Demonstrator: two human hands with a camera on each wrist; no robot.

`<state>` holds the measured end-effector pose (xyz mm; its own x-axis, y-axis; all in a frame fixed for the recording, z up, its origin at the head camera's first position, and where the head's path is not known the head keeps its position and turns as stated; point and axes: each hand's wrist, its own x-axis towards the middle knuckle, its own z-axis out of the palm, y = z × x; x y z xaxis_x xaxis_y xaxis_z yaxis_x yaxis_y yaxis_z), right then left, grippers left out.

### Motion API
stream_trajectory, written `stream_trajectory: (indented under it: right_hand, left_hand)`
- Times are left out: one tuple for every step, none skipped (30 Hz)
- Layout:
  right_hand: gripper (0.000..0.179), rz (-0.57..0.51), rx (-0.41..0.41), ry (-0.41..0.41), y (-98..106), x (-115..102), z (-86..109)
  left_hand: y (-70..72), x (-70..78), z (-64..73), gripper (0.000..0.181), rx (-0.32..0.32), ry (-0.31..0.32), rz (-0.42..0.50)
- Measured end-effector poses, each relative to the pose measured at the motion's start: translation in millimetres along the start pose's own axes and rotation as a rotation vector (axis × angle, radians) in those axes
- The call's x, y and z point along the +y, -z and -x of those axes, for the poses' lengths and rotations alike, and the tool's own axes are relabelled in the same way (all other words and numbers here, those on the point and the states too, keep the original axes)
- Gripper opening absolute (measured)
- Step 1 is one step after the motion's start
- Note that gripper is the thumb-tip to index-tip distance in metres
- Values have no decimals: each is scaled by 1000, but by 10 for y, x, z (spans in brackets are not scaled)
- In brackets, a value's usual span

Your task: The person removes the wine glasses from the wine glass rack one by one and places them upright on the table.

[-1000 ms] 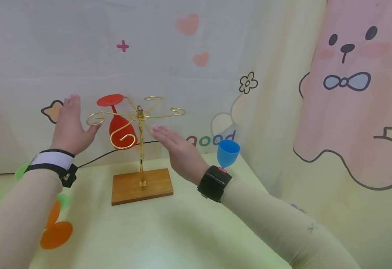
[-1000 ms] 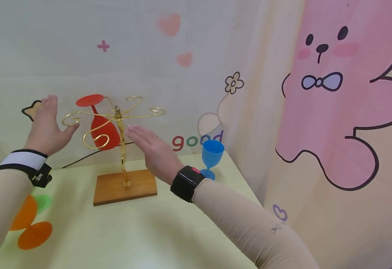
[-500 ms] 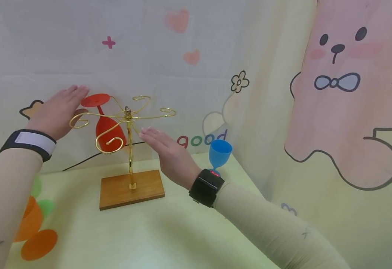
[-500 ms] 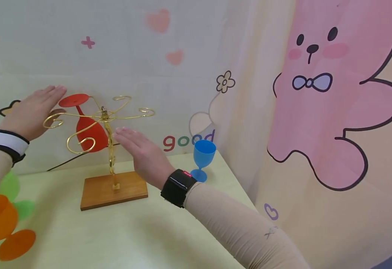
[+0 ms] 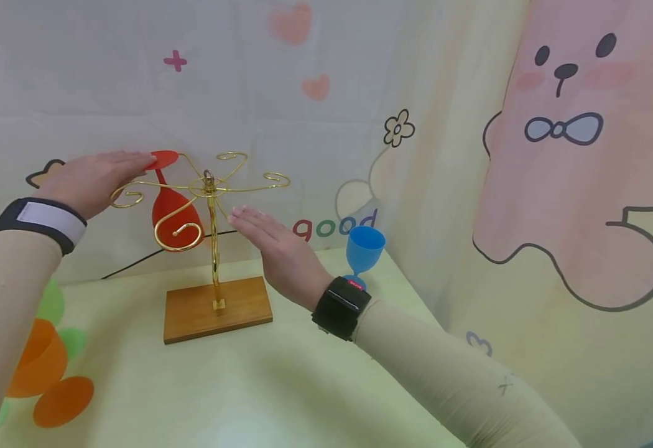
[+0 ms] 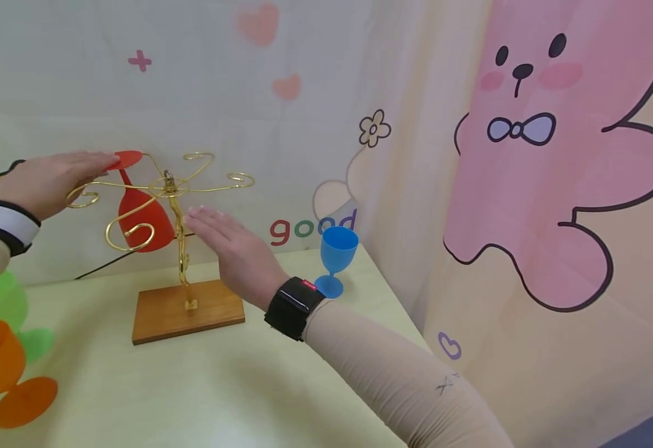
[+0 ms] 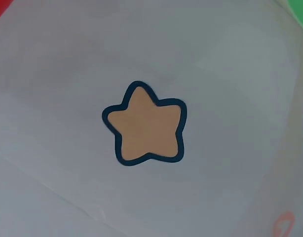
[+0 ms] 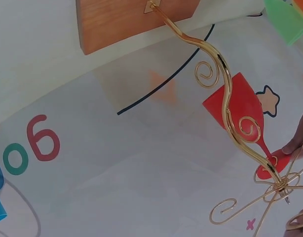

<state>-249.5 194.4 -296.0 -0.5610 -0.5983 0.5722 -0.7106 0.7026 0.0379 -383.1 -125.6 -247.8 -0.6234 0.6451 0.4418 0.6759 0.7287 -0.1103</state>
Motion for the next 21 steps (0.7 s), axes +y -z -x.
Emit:
stream_trajectory:
  right_hand:
    - [60, -4, 1, -1, -5, 0, -3]
    - [60, -6, 3, -3, -10, -1, -4]
    - [60, -10, 5, -5, -16, 1, -5]
    - [60, -12, 7, -5, -19, 1, -7]
    - [60, -11, 9, -6, -23, 3, -9]
    - [60, -12, 11, -6, -28, 6, -12]
    - [60, -11, 11, -6, -25, 12, -9]
    - [61, -11, 11, -6, -24, 16, -6]
    - [61, -12, 10, -7, -23, 17, -3]
    - [61, -10, 10, -9, -22, 16, -1]
    - [61, -9, 8, -12, -25, 13, 1]
    - [61, -12, 7, -14, -28, 7, 3]
    - [61, -11, 6, -17, -32, -3, 4]
    - [61, -11, 5, -19, -39, -13, 4]
    - [60, -10, 5, -20, -44, -23, 3]
    - [60, -7, 5, -21, -49, -30, 2]
    - [61, -7, 6, -21, -51, -35, 1]
    - [61, -5, 9, -20, -50, -37, 0]
    - [61, 0, 12, -20, -49, -35, 1]
    - [62, 5, 15, -18, -45, -30, 3]
    - [62, 8, 19, -17, -42, -23, 7]
  left_hand:
    - [22, 3, -10, 53, -16, 12, 2]
    - [51, 11, -31, 48, -36, 27, 3]
    - [82, 20, -63, 45, -57, 45, 5]
    - [117, 28, -105, 41, -77, 64, 8]
    - [149, 38, -160, 36, -98, 85, 15]
    - [177, 43, -230, 31, -129, 109, 24]
    - [205, 67, -301, 26, -152, 135, 32]
    - [234, 98, -372, 26, -182, 163, 40]
    - [247, 126, -438, 26, -202, 189, 42]
    - [255, 157, -499, 24, -227, 213, 48]
    - [258, 190, -551, 24, -248, 236, 53]
    - [261, 225, -593, 24, -266, 251, 50]
    - [265, 270, -622, 23, -268, 260, 45]
    - [263, 306, -648, 23, -274, 265, 44]
    - [256, 337, -668, 22, -276, 264, 42]
    - [257, 371, -682, 22, -277, 260, 45]
    - [259, 404, -694, 23, -273, 252, 45]
    - [266, 439, -702, 24, -269, 245, 50]
    - [271, 470, -707, 25, -264, 238, 54]
    - [273, 496, -704, 27, -258, 228, 59]
    - [274, 519, -696, 28, -248, 215, 64]
